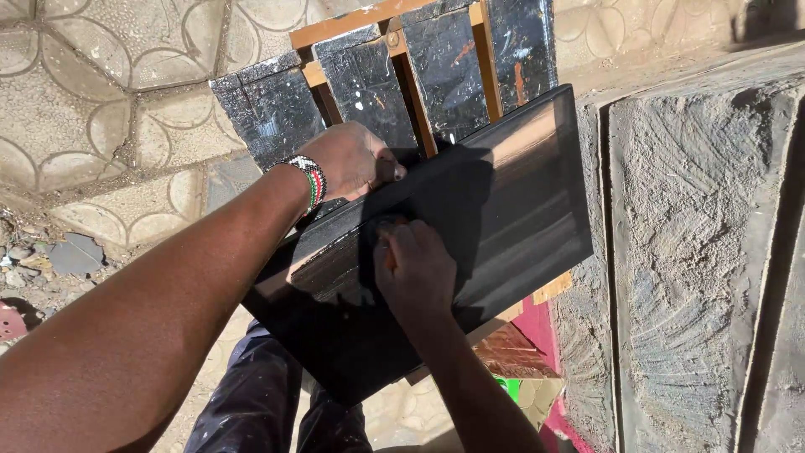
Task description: The person paints a rectangular wooden board black using a sponge. They repeatedly dip the sponge into a paint container and apply the paint to the board's edges and surface, turning the board over to cover all sides.
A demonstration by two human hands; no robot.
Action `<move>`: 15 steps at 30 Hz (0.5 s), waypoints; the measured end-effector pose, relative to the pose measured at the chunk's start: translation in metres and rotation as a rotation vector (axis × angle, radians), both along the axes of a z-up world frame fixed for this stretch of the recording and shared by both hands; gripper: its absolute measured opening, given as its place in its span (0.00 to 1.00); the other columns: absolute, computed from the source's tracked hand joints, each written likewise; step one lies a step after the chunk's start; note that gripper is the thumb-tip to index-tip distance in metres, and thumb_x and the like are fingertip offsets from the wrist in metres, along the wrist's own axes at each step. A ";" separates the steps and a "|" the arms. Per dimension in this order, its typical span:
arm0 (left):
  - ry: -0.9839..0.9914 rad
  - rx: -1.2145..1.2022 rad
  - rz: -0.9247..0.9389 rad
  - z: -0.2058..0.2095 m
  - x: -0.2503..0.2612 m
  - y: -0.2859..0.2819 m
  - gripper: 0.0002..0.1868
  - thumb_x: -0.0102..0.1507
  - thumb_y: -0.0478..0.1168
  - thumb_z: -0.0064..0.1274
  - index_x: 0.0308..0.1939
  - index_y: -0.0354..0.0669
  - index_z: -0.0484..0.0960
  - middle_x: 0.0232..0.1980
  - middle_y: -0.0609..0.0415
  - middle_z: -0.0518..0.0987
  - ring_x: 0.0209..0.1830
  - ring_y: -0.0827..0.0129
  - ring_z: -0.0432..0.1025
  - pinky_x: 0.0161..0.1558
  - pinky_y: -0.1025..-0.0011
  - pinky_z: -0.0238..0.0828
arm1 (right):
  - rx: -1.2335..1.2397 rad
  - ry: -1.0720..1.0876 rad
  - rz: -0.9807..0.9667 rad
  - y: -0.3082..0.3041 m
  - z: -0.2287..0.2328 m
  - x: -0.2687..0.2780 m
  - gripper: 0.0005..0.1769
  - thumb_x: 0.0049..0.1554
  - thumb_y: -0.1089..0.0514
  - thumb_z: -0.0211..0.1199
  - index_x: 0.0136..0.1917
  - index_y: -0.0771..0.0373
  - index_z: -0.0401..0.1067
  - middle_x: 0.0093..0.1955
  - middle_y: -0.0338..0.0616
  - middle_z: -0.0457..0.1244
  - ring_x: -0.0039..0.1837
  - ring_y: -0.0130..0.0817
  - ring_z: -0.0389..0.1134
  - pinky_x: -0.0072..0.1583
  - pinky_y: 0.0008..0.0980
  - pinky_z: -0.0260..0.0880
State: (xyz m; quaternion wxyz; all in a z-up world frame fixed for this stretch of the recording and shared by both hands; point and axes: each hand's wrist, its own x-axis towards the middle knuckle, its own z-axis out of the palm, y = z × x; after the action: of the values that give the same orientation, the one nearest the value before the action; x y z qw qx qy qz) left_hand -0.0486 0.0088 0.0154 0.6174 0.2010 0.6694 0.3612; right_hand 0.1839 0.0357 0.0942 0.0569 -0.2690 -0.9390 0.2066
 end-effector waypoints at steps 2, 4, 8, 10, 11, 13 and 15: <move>0.021 0.002 -0.017 0.002 -0.004 0.004 0.11 0.68 0.55 0.74 0.43 0.56 0.99 0.34 0.53 0.91 0.38 0.58 0.91 0.47 0.60 0.93 | -0.057 0.081 -0.180 0.173 -0.033 0.015 0.05 0.73 0.65 0.70 0.58 0.58 0.83 0.44 0.43 0.68 0.43 0.39 0.71 0.43 0.37 0.76; 0.033 -0.006 -0.041 -0.001 0.004 0.003 0.12 0.69 0.57 0.74 0.42 0.57 0.99 0.33 0.55 0.90 0.36 0.61 0.90 0.46 0.62 0.93 | -0.120 0.155 -0.367 0.298 -0.012 0.038 0.08 0.73 0.70 0.75 0.61 0.60 0.86 0.47 0.44 0.73 0.44 0.31 0.71 0.46 0.32 0.76; 0.194 0.029 -0.115 -0.006 0.002 0.003 0.13 0.69 0.59 0.67 0.40 0.62 0.98 0.35 0.55 0.91 0.42 0.54 0.89 0.55 0.59 0.87 | -0.351 0.208 -0.264 0.353 0.014 0.038 0.09 0.82 0.70 0.73 0.71 0.66 0.78 0.54 0.51 0.74 0.51 0.33 0.78 0.55 0.30 0.83; 0.237 0.030 -0.137 0.003 0.003 -0.009 0.17 0.70 0.65 0.67 0.44 0.64 0.99 0.39 0.51 0.94 0.51 0.44 0.90 0.62 0.55 0.84 | -0.391 0.164 -0.269 0.258 0.009 0.033 0.09 0.81 0.71 0.73 0.70 0.65 0.78 0.51 0.53 0.74 0.50 0.33 0.77 0.55 0.31 0.82; 0.239 0.075 -0.130 0.009 0.004 -0.013 0.16 0.72 0.64 0.67 0.45 0.63 0.99 0.39 0.55 0.93 0.51 0.47 0.90 0.65 0.56 0.83 | -0.323 0.142 -0.312 0.180 0.014 0.021 0.07 0.74 0.69 0.71 0.63 0.64 0.77 0.46 0.57 0.67 0.48 0.47 0.74 0.50 0.41 0.74; 0.266 0.106 -0.119 0.013 -0.003 -0.011 0.15 0.74 0.62 0.67 0.47 0.62 0.99 0.38 0.59 0.92 0.50 0.51 0.89 0.67 0.57 0.83 | -0.271 0.142 -0.345 0.048 0.007 -0.004 0.04 0.68 0.68 0.70 0.55 0.63 0.76 0.40 0.61 0.60 0.45 0.60 0.70 0.45 0.51 0.66; 0.279 0.238 -0.077 0.015 0.000 -0.012 0.24 0.75 0.69 0.66 0.50 0.58 0.99 0.38 0.57 0.91 0.49 0.50 0.88 0.66 0.54 0.82 | -0.318 0.022 -0.130 -0.078 -0.003 -0.014 0.11 0.60 0.65 0.73 0.52 0.60 0.73 0.44 0.54 0.61 0.48 0.57 0.69 0.43 0.53 0.67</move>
State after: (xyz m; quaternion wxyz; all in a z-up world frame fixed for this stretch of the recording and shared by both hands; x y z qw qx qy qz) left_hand -0.0484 -0.0032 0.0309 0.5037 0.3462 0.6929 0.3825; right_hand 0.1701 -0.0419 0.0913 0.0373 -0.3324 -0.8744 0.3516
